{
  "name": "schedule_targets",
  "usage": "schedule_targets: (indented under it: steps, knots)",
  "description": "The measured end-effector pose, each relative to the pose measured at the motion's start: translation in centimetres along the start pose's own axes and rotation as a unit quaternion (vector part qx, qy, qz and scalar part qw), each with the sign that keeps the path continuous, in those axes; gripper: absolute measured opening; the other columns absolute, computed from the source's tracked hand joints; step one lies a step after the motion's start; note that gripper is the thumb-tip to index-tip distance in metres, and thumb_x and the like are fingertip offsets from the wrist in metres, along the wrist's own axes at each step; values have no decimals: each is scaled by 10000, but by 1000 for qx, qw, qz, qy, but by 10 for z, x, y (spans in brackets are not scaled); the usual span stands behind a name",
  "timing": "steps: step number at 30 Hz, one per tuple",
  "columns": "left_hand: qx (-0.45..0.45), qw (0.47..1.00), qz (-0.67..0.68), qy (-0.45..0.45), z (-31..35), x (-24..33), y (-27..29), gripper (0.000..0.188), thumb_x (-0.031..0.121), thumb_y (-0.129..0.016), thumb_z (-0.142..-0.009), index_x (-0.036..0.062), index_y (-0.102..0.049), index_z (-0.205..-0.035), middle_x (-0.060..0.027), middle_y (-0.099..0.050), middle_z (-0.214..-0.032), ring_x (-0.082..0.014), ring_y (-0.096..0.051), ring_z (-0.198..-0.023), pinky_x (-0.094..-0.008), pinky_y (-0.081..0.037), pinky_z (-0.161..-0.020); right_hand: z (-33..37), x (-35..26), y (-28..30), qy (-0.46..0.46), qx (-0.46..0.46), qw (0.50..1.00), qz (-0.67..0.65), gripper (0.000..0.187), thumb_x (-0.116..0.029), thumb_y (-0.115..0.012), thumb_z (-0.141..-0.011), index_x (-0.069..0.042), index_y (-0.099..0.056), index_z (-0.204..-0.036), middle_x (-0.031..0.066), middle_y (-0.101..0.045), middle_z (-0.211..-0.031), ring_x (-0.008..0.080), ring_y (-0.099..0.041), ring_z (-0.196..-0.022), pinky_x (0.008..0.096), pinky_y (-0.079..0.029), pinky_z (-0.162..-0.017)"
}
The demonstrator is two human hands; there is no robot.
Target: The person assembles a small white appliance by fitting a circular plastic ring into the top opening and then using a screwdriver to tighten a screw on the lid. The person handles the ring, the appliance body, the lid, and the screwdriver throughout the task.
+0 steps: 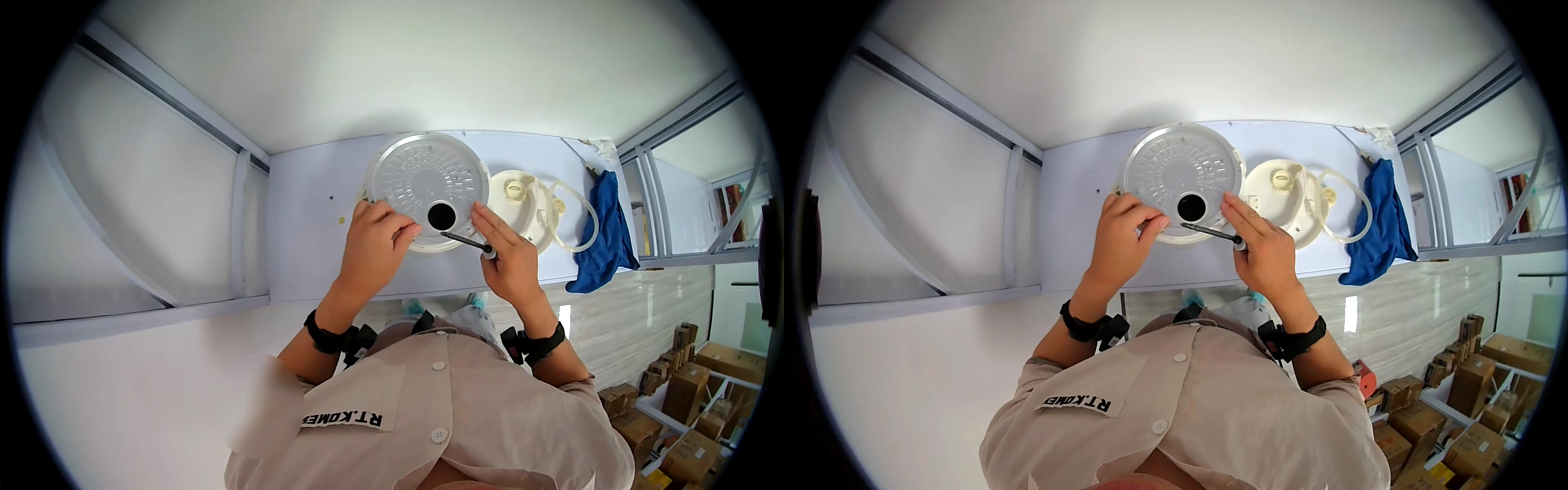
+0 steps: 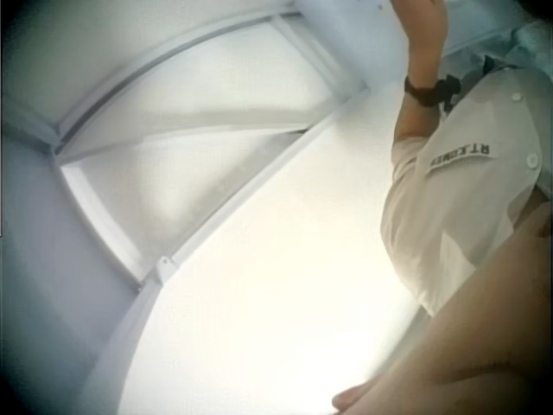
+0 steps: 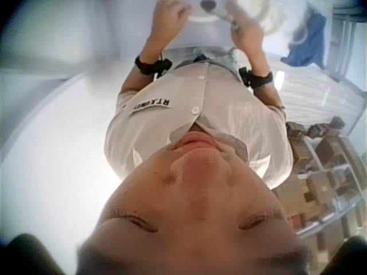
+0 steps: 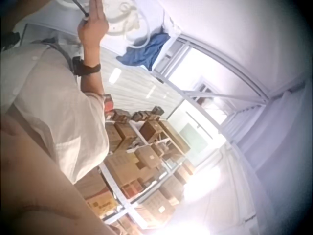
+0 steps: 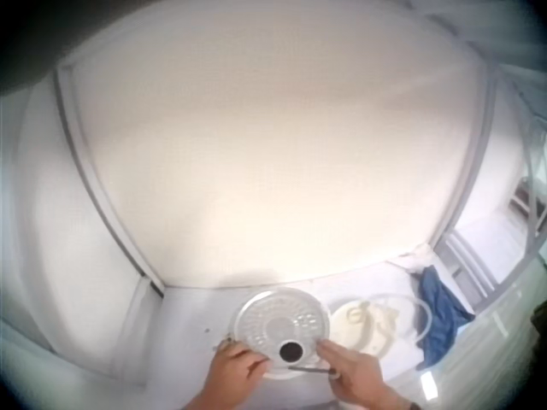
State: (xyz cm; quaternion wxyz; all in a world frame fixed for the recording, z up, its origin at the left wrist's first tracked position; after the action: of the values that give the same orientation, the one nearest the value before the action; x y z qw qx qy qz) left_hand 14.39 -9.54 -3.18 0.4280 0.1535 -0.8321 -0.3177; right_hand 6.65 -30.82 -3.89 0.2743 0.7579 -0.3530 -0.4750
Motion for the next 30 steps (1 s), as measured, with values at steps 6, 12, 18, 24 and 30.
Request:
schedule_targets:
  steps: [6, 12, 18, 24, 30]
  knots:
    - [5, 1000, -5, -9, 2, 2, -2, 110, 138, -834, -884, 51, -769, -901, -60, -647, -909, -299, -558, -910, -411, -490, -828, -10, 6, 1, -12, -5, 997, -80, 543, 69, -739, -816, -71, -705, -1339, 72, -666, -1479, 301, -747, -1099, 368, -621, -864]
    - [15, 1000, -12, -21, 4, 3, -3, 107, 136, -820, -897, 55, -754, -921, -60, -637, -923, -305, -550, -917, -421, -486, -844, -26, 34, -11, -41, -23, 962, -269, 265, -38, -810, -929, -17, -742, -1184, 116, -687, -1277, 270, -694, -1128, 361, -564, -967]
    - [32, 999, -5, -20, 6, 1, -5, 102, 134, -816, -902, 61, -746, -918, -60, -632, -914, -301, -542, -917, -425, -473, -862, -29, 39, -15, -39, -41, 963, -262, 201, -62, -813, -942, -5, -753, -1125, 110, -655, -1265, 258, -685, -1106, 364, -550, -986]
    - [25, 1000, -11, -15, 6, 1, -6, 100, 135, -808, -910, 63, -738, -911, -65, -629, -919, -307, -543, -927, -425, -464, -887, -28, 41, -17, -40, -43, 960, -273, 182, -65, -791, -963, -10, -758, -1134, 110, -658, -1278, 259, -684, -1120, 363, -552, -986]
    - [32, 998, -42, 24, 3, 4, -4, 110, 153, -744, -976, 53, -699, -974, -96, -661, -963, -338, -604, -947, -444, -505, -844, -23, 44, -19, -60, -20, 959, -278, 190, -47, -780, -966, 0, -754, -1148, 120, -675, -1291, 264, -682, -1151, 370, -541, -1019]
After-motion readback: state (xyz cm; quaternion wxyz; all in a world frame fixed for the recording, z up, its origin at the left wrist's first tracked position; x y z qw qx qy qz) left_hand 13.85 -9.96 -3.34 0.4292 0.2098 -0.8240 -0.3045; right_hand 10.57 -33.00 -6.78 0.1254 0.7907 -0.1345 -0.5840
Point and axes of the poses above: each hand's wrist, its own z-axis away from the middle knuckle, its own y-axis out of the back of the hand, x = y × z, the point moved 8 cm from there along -z, towards the middle knuckle
